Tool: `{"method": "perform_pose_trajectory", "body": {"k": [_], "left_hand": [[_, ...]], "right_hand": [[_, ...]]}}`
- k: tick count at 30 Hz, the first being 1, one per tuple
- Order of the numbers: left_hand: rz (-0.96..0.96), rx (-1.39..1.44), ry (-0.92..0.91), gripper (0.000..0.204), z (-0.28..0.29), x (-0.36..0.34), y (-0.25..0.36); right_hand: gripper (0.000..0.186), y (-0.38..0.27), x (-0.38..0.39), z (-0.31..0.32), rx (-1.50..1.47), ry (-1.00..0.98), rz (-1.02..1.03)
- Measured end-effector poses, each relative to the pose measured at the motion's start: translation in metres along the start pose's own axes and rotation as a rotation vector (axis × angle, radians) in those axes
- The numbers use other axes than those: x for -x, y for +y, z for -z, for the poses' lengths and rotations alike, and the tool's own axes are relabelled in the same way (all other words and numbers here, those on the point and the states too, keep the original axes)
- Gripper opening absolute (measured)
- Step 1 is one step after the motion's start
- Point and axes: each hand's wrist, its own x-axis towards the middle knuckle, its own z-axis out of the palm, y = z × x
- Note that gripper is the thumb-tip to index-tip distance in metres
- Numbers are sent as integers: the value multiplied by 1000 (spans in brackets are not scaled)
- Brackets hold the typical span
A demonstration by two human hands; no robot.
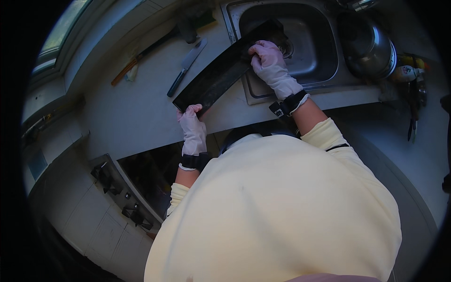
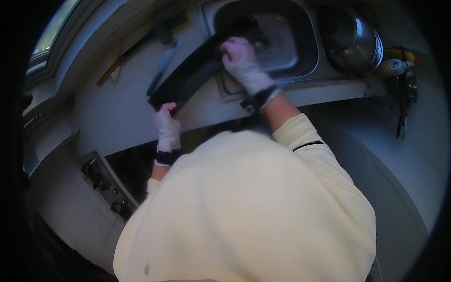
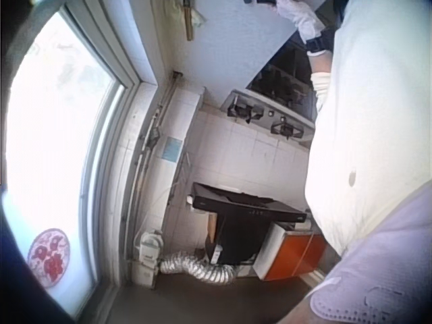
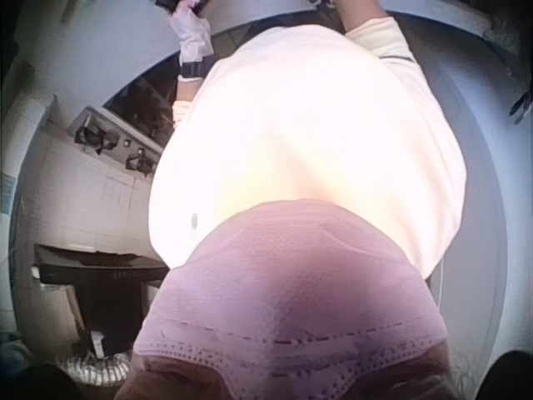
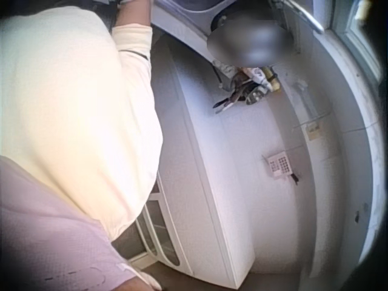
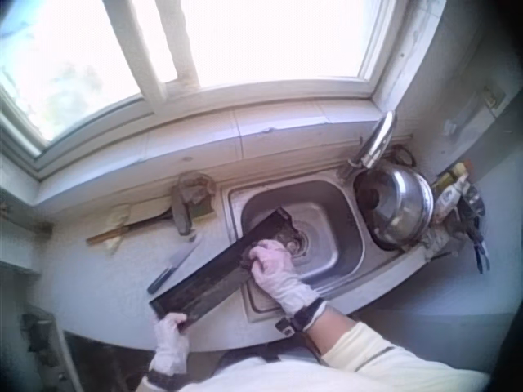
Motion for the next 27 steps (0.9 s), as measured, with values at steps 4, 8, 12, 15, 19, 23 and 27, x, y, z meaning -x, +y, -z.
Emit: {"method": "perform_pose_trajectory", "body": {"k": [4,8,12,15,19,23,27], "left_hand": [[24,158,-206,53,1,11,8],[110,90,-409,69,5,15,14],[158,174,-440,50,4,13,11],[176,192,-456,44,3,17,12],[144,283,-447,58,-5,18,14],[160,253,-427,67,-12,14,17],[164,165,-357,52,-19,18,20]], "right_hand": [[24,-35,21,-19,-83,-91,71],[34,-93,46,-45,-153,-207,242],[34,-122,45,-61,-29,-322,181],[30,-132,36,-66,-196,-319,92],[27,-155,36,-72,-327,-446,240],[26,-172,34,-63,-119,-643,291],[23,-166,18,-43,83,-849,402]]}}
